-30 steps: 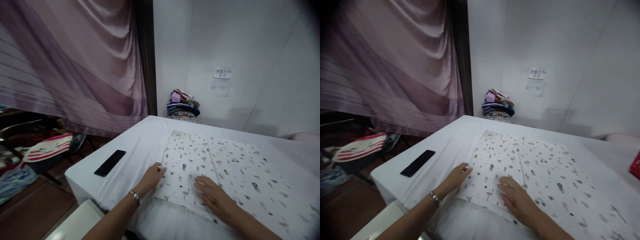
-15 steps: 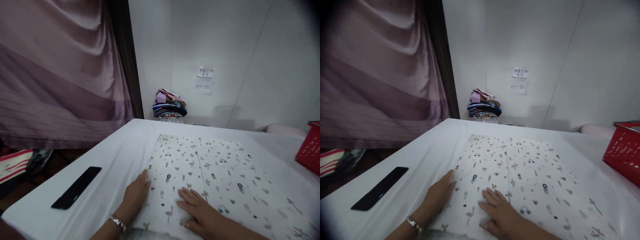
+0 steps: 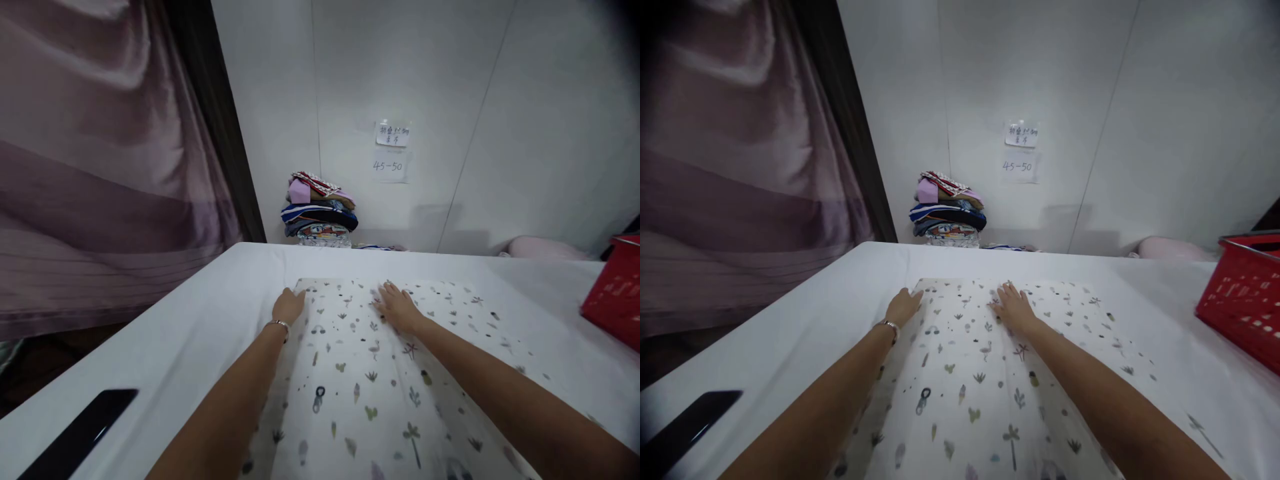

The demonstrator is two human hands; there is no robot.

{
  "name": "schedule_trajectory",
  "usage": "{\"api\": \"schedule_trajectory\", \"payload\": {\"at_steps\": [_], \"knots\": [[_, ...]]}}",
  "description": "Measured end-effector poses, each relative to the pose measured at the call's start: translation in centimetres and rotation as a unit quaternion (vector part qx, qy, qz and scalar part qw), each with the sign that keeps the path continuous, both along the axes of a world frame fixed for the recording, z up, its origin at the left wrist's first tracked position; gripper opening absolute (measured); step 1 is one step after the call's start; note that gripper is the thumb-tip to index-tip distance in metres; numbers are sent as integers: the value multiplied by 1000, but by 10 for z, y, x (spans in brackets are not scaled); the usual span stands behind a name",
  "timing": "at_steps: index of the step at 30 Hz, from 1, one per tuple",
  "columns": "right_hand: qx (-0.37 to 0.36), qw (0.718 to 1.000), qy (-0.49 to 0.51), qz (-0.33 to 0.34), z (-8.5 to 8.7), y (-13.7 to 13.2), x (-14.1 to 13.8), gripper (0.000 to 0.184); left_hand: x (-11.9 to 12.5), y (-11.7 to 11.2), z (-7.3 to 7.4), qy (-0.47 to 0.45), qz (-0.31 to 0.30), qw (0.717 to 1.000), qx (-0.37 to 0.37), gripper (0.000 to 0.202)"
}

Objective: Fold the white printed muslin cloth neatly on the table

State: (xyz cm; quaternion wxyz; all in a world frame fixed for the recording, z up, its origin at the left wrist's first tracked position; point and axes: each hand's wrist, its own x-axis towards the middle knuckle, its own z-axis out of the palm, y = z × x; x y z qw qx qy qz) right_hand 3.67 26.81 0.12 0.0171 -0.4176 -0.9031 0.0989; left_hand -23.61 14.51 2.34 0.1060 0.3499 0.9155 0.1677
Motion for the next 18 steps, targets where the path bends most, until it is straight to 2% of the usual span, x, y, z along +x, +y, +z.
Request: {"api": "schedule_trajectory", "payload": {"at_steps": [3,8,11,15,18], "knots": [[2,1000,-7,-13,-12,18,-11,61,-6,20,-8,13,-9,1000,2,36],[27,1000,7,-7,-31,25,-17,65,-15,28,-22,86,-36,995,28,30],[27,1000,5,-11,-33,26,-18,67,-17,28,-27,105,-44,993,9,31],[8,1000,-4,-15,-31,32,-25,70,-15,32,-25,142,-54,988,9,33],[1,1000,-16,-14,-29,38,-34,70,-10,41,-24,206,-138,967,55,37]]}}
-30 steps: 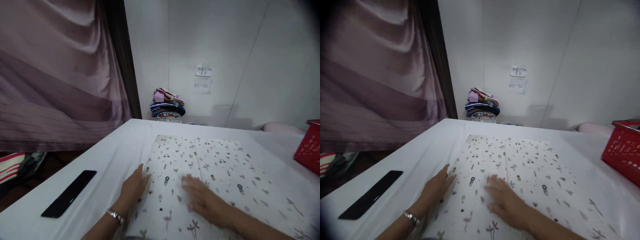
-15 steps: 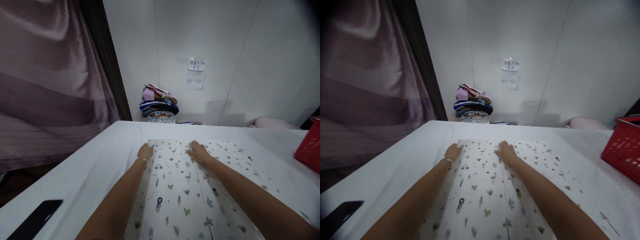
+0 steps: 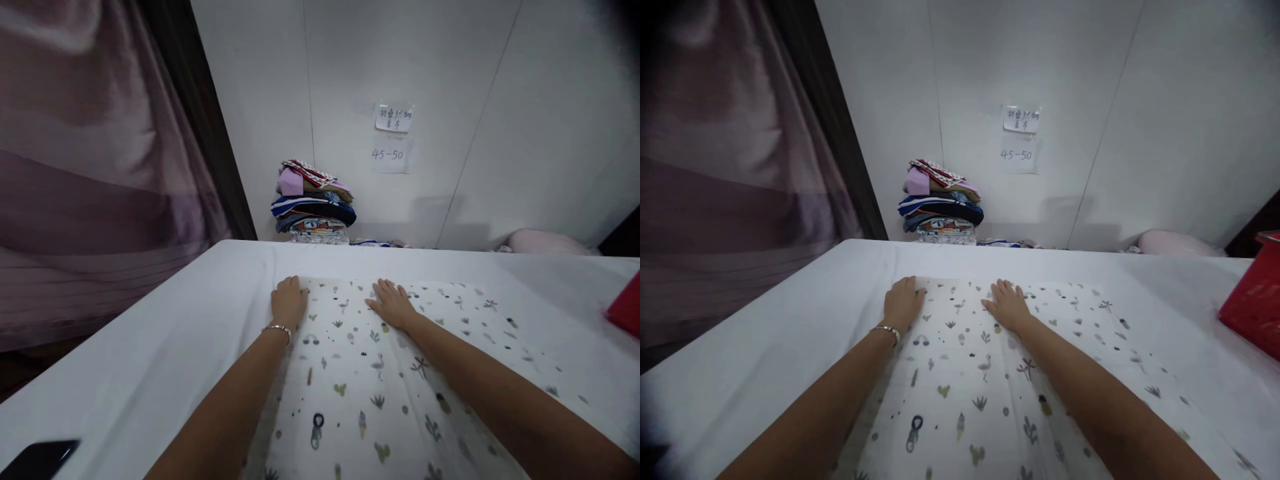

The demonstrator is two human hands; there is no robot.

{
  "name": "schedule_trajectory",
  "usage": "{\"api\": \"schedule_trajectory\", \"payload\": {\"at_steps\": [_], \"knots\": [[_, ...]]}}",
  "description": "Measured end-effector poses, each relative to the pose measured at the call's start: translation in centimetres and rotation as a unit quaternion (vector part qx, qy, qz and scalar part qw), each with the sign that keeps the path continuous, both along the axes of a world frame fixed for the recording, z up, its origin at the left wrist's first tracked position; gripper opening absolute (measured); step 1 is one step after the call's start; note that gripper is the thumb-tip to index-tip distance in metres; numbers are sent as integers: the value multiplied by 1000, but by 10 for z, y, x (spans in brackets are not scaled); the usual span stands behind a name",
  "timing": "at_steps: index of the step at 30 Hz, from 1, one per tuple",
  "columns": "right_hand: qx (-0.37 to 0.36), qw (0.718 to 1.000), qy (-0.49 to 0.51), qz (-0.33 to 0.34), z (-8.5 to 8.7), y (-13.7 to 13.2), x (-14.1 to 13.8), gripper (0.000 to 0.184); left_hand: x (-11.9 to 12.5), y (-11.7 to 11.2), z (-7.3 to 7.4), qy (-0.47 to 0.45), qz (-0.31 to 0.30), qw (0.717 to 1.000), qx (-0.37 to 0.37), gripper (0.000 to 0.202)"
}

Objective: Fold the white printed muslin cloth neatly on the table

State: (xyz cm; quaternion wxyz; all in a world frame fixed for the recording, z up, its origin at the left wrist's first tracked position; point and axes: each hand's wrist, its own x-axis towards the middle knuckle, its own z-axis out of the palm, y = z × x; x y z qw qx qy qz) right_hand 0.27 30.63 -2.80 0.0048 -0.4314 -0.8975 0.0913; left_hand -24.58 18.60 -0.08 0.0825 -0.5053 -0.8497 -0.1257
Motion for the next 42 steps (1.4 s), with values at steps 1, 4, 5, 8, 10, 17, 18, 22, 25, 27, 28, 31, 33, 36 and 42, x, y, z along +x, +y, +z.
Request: {"api": "schedule_trajectory", "payload": {"at_steps": [1,4,5,8,10,17,18,22,25,27,28,31,33,36,42], "knots": [[-2,1000,-3,-2,0,2,-2,70,1,4,-1,12,-47,999,3,38],[-7,1000,0,0,2,7,-5,69,4,19,-7,2,-146,989,-29,37],[-8,1000,5,1,2,10,-4,67,4,24,-9,-9,-152,987,-45,36],[4,1000,18,-15,4,20,2,58,3,34,-12,-21,-140,988,-66,36],[12,999,17,-32,5,28,6,54,4,38,-11,-16,-153,986,-62,38],[-15,1000,-4,-20,10,38,6,60,16,49,-15,-64,-198,972,-108,52],[-23,1000,-4,-14,12,37,7,62,16,51,-17,-67,-188,974,-110,53],[-28,1000,8,-8,21,31,26,69,14,53,-21,-64,-188,975,-103,57],[-3,1000,3,-22,20,27,61,69,12,52,-21,-53,-191,976,-94,60],[7,998,-10,-57,17,29,90,67,12,52,-21,-48,-186,976,-98,61],[5,996,-18,-82,15,33,103,65,12,53,-21,-47,-183,977,-103,62],[-5,987,-32,-159,9,47,131,62,13,54,-19,-45,-176,977,-114,65],[-2,983,-33,-181,6,55,138,62,14,54,-18,-42,-170,977,-119,65],[7,985,-30,-170,3,63,146,62,16,54,-15,-39,-164,977,-127,65],[22,972,-46,-230,1,77,172,64,16,53,-16,-44,-163,978,-126,65]]}}
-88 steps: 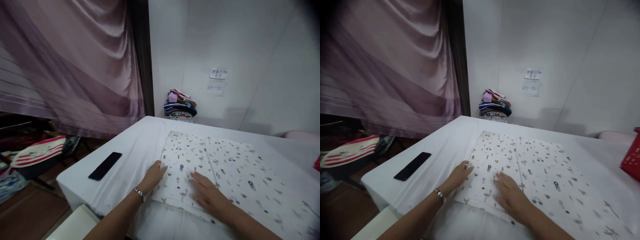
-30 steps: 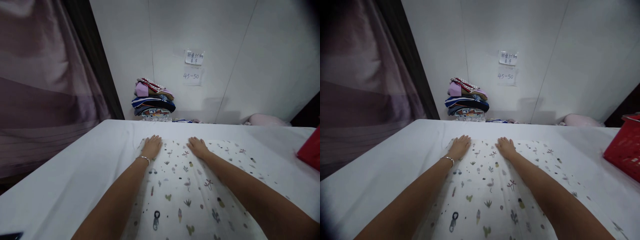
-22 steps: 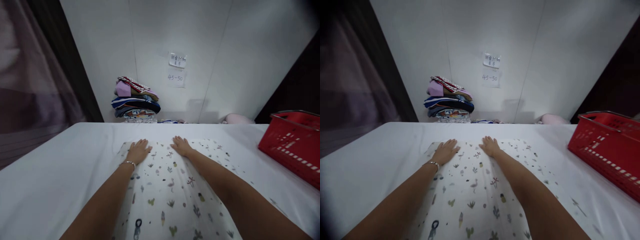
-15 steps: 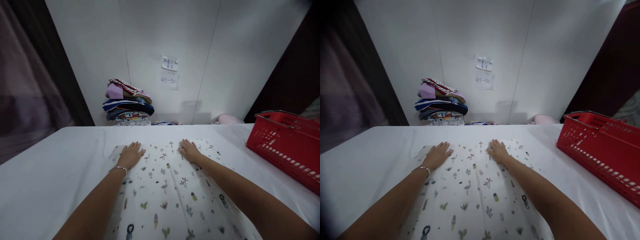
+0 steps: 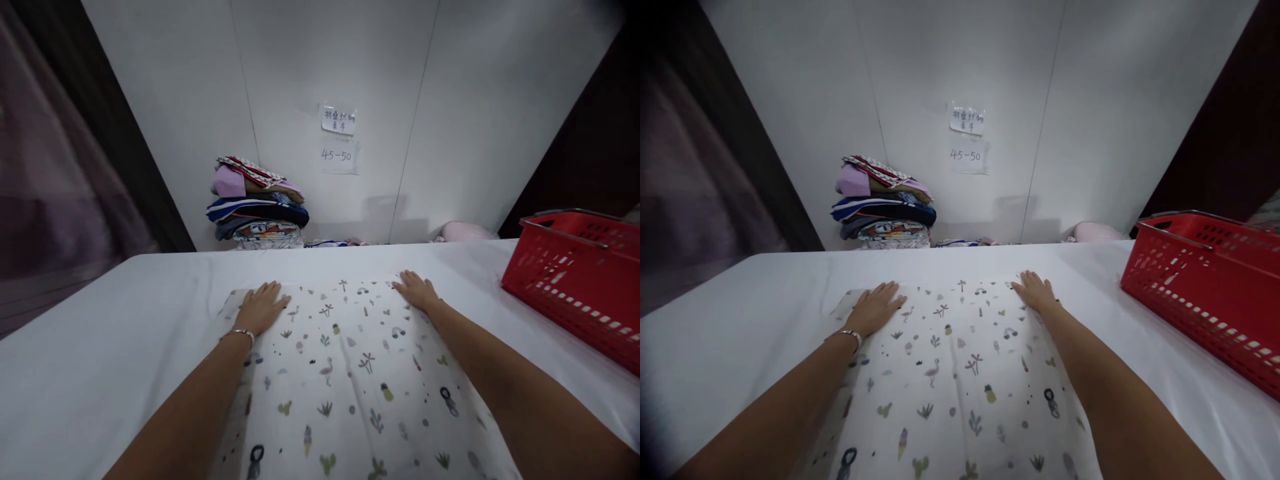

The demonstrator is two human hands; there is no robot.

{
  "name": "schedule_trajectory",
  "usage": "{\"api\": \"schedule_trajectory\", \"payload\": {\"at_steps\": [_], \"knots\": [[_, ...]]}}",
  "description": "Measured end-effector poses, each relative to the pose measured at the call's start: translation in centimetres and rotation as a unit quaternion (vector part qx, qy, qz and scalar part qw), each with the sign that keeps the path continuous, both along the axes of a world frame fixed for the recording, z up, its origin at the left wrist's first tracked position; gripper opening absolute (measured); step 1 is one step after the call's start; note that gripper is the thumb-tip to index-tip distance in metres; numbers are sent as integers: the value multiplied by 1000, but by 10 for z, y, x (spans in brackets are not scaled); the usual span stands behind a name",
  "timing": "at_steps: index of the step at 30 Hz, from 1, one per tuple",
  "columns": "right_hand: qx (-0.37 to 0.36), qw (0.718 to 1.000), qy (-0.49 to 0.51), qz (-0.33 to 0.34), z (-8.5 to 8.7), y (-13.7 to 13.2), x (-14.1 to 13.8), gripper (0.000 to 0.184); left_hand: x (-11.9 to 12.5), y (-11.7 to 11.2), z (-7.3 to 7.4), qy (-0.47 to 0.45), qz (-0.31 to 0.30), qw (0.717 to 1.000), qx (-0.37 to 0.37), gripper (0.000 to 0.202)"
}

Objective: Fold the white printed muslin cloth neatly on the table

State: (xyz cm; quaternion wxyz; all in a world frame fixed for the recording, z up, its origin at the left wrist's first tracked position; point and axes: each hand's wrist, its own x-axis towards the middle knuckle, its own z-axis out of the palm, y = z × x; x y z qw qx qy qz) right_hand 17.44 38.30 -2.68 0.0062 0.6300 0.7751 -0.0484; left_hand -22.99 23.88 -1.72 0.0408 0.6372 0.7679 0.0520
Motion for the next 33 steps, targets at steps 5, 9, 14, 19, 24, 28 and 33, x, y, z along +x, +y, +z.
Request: {"api": "schedule_trajectory", "payload": {"at_steps": [5,9,14,19,24,28,33], "knots": [[32,999,-22,-14,3,-9,1,59,-3,3,-3,-14,1,1000,10,67],[65,997,-28,14,7,-49,18,58,-1,-8,10,-22,29,999,26,72],[78,994,-29,66,-4,-121,78,63,10,-85,22,5,-26,999,28,69],[61,995,-17,73,-21,-160,118,65,13,-166,11,-7,-26,1000,6,68],[54,997,-15,61,-12,-164,112,62,20,-181,19,-16,2,1000,-20,65],[76,994,-18,80,-12,-189,118,63,35,-205,23,-8,9,1000,-10,68],[84,992,0,99,-18,-223,129,60,44,-248,13,-18,15,1000,15,61]]}}
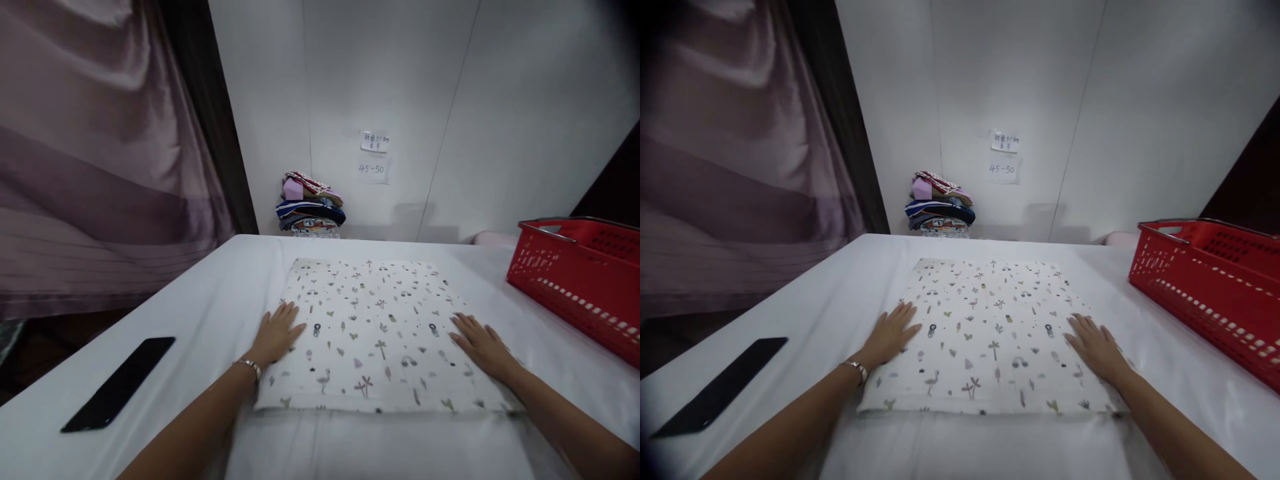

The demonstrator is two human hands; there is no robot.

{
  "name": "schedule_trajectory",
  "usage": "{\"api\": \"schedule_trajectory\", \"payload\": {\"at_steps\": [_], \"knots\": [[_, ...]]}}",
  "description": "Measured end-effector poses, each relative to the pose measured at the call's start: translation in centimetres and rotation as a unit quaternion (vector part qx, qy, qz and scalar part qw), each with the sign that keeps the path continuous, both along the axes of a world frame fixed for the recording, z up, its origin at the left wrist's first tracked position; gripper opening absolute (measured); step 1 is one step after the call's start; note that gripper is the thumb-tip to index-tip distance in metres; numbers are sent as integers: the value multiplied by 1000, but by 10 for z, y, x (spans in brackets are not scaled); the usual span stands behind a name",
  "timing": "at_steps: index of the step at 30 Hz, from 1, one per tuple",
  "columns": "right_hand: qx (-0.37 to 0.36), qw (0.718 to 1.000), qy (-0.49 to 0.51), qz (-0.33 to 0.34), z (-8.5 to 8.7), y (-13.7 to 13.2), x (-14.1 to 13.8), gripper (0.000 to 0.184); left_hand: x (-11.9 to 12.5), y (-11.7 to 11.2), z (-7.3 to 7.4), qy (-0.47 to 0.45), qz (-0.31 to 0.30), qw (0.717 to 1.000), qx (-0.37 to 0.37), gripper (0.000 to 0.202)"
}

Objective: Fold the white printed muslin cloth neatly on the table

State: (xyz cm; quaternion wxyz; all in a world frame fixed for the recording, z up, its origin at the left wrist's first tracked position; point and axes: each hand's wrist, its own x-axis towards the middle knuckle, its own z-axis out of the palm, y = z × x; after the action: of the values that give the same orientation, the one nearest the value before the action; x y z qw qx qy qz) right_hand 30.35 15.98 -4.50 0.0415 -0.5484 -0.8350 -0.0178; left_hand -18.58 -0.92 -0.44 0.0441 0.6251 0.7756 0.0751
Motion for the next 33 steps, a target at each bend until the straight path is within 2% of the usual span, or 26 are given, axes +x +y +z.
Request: {"api": "schedule_trajectory", "payload": {"at_steps": [3,6,9,12,14,17,20,22,25,28,33], "knots": [[7,1000,-1,-12,3,-11,-5,61,4,-11,2,4,27,999,18,54],[2,1000,4,9,2,-20,-6,61,11,-24,9,13,65,997,31,55],[-4,1000,17,20,-2,-29,-2,58,20,-48,14,3,110,993,47,57],[7,999,36,35,-3,-38,-7,58,29,-76,18,-58,152,985,52,57],[2,996,53,74,-1,-49,-21,58,34,-94,19,-119,177,975,58,54],[-37,981,64,180,7,-76,-55,58,40,-120,18,-223,189,953,77,49],[-78,955,60,281,16,-107,-93,57,43,-144,16,-301,156,937,88,51],[-92,940,60,324,22,-124,-116,57,46,-156,14,-313,138,935,95,54],[-98,915,63,386,27,-142,-143,55,56,-162,10,-278,135,943,127,53],[-81,897,69,429,28,-151,-164,53,68,-157,6,-220,133,951,171,45],[-47,871,122,473,30,-160,-192,45,80,-151,5,-177,173,947,205,30]]}}
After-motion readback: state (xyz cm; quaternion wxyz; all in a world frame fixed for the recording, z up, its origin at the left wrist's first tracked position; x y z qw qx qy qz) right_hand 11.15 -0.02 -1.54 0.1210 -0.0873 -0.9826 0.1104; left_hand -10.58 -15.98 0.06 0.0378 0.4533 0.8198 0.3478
